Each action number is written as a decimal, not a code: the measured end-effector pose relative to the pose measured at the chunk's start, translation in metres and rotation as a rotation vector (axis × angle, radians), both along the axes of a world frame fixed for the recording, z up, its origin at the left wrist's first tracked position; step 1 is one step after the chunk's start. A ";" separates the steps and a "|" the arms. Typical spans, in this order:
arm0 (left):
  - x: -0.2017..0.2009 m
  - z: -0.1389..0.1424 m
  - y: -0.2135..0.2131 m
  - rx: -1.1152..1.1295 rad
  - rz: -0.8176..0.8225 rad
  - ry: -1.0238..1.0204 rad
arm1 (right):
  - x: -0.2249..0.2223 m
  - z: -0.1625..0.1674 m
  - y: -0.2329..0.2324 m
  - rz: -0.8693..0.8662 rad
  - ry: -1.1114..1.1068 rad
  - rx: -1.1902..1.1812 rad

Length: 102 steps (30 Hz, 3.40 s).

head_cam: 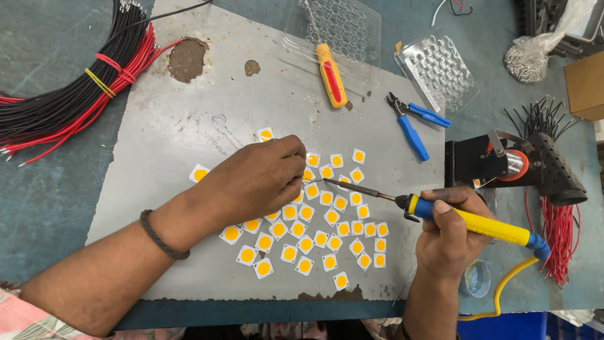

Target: The person uses a soldering iron and solder wire to attach wires to the terminals of multiple small square LED modules arranged on a work surface. The person repeatedly applies solder to each LED's contact points while holding the components steady with the other hand.

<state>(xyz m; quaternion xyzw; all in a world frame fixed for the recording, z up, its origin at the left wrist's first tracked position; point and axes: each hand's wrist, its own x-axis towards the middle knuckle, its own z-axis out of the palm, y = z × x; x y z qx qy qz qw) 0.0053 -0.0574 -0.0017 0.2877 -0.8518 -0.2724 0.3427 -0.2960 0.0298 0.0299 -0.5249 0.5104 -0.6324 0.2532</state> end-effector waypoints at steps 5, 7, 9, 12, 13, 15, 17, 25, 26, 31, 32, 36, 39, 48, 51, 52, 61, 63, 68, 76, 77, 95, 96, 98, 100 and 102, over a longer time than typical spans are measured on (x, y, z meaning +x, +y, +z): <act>-0.001 -0.002 0.000 -0.022 -0.005 -0.007 | -0.005 -0.006 0.002 -0.006 -0.002 0.008; -0.002 -0.001 0.000 -0.035 -0.005 0.002 | -0.009 -0.008 0.003 -0.006 -0.012 0.014; -0.002 0.000 0.001 -0.038 -0.001 0.024 | -0.014 -0.010 0.005 -0.022 -0.025 -0.010; -0.003 0.003 0.004 -0.047 0.015 0.071 | -0.024 -0.008 0.010 -0.019 -0.036 -0.119; -0.003 0.004 0.004 -0.061 0.019 0.080 | -0.027 -0.006 0.013 -0.024 -0.038 -0.139; -0.005 0.005 0.007 -0.090 0.012 0.099 | -0.031 -0.003 0.019 -0.048 -0.042 -0.149; -0.008 0.005 0.011 -0.116 -0.014 0.120 | -0.033 0.000 0.027 -0.099 -0.023 -0.108; -0.019 -0.002 0.024 -0.254 0.047 0.046 | -0.023 0.005 0.043 -0.125 -0.073 -0.012; -0.019 -0.002 0.025 -0.260 0.053 0.045 | -0.021 0.006 0.042 -0.130 -0.059 -0.004; -0.021 -0.004 0.026 -0.260 0.037 0.037 | -0.017 0.010 0.040 -0.101 -0.025 -0.003; -0.021 -0.005 0.025 -0.265 0.029 0.036 | -0.016 0.011 0.040 -0.112 -0.028 0.006; -0.021 -0.006 0.026 -0.278 0.029 0.015 | -0.015 0.011 0.041 -0.121 -0.060 0.006; -0.022 -0.006 0.025 -0.278 0.032 0.003 | -0.016 0.009 0.042 -0.114 -0.063 0.004; -0.024 -0.005 0.027 -0.328 0.042 -0.047 | -0.022 0.001 0.045 -0.115 -0.031 0.018; -0.026 -0.004 0.027 -0.324 0.037 -0.057 | -0.024 0.000 0.044 -0.131 -0.023 0.020; -0.026 -0.004 0.027 -0.324 0.035 -0.056 | -0.024 -0.001 0.043 -0.139 -0.019 0.022; -0.029 -0.006 0.038 -0.297 -0.005 0.019 | -0.037 0.003 0.057 -0.100 -0.056 -0.094; -0.032 -0.008 0.040 -0.274 -0.029 0.012 | -0.038 0.004 0.061 -0.120 -0.063 -0.080; -0.038 -0.013 0.040 -0.264 -0.060 -0.084 | -0.035 0.003 0.067 -0.147 -0.048 -0.012; -0.042 -0.016 0.041 -0.250 -0.067 -0.099 | -0.025 0.009 0.067 -0.190 -0.019 0.021; -0.042 -0.016 0.041 -0.245 -0.064 -0.106 | -0.024 0.009 0.066 -0.187 -0.018 0.022; -0.036 -0.006 0.043 -0.238 -0.131 -0.144 | -0.051 -0.004 0.088 -0.118 -0.003 -0.034; -0.036 -0.005 0.043 -0.241 -0.131 -0.142 | -0.050 -0.004 0.089 -0.131 -0.006 -0.019; -0.036 -0.004 0.044 -0.247 -0.133 -0.140 | -0.048 -0.003 0.091 -0.140 -0.011 0.002; -0.036 -0.003 0.045 -0.237 -0.148 -0.122 | -0.046 -0.002 0.092 -0.134 -0.014 0.016; -0.036 -0.002 0.045 -0.225 -0.162 -0.134 | -0.043 0.000 0.091 -0.137 0.003 0.026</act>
